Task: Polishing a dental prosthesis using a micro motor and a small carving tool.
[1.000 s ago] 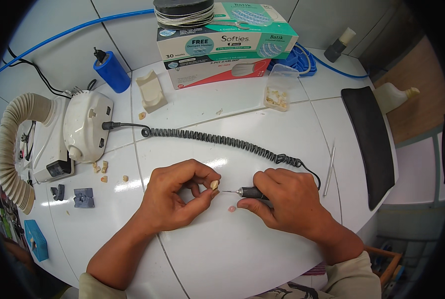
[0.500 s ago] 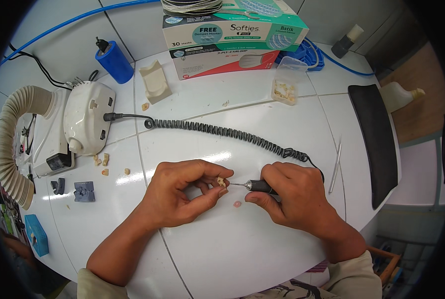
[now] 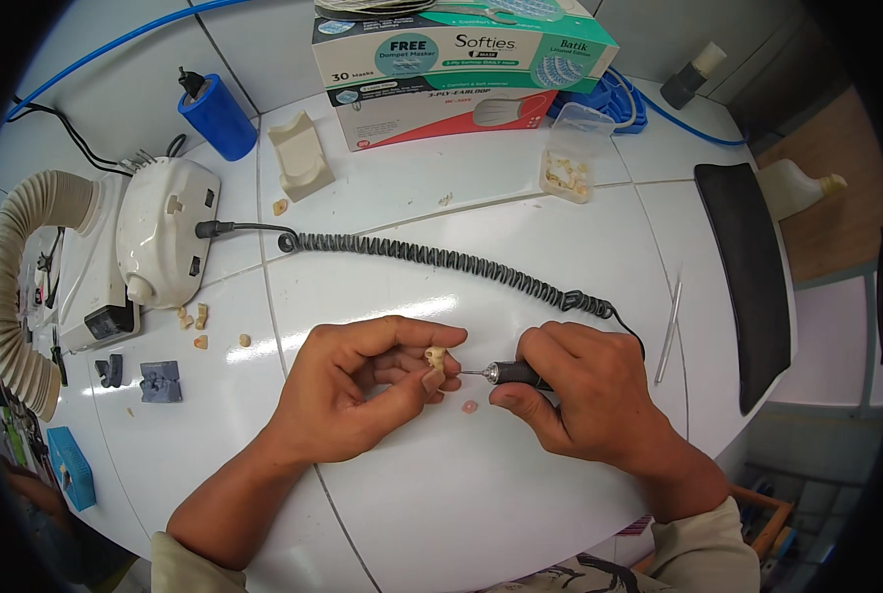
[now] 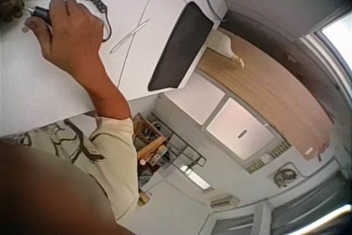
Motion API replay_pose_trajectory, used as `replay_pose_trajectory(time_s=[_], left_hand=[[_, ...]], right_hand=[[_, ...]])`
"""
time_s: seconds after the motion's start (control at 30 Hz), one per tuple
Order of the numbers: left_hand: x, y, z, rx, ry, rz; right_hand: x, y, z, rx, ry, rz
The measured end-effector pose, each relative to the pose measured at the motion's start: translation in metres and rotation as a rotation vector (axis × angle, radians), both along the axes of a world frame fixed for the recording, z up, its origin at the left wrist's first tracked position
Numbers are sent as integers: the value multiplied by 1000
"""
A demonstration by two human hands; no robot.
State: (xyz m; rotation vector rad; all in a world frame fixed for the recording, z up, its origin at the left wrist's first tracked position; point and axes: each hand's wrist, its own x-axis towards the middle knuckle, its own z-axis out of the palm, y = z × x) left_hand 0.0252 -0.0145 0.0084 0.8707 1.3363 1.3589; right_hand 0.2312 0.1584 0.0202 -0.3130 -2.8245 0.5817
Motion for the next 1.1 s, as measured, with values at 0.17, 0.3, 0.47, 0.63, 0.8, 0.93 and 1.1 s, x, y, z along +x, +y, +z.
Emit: replay_pose_trajectory(time_s=[0.17,0.3,0.47,0.63,0.8,0.93,1.1], left_hand=[[9,0,4,-39,-171,-24],[8,1,5,-68,-135,-22],[7,2,7,-100,-110,-43],[8,1,3,-46,-76,-27],[7,0,1,-33,-52,-47],[7,1,2,-36,-49,-48],[6,1,3,-53,-50,-51]], right_hand=[[1,3,-3,-29,30,-3],[1,1,0,-3,17,0],[2,-1,1,58,-33,-7],[1,-3,2,75,-44,-14],[1,-4,1,81,-45,-24],[1,-4,1,91,-37,-30],[1,-4,1,96,-30,-31]])
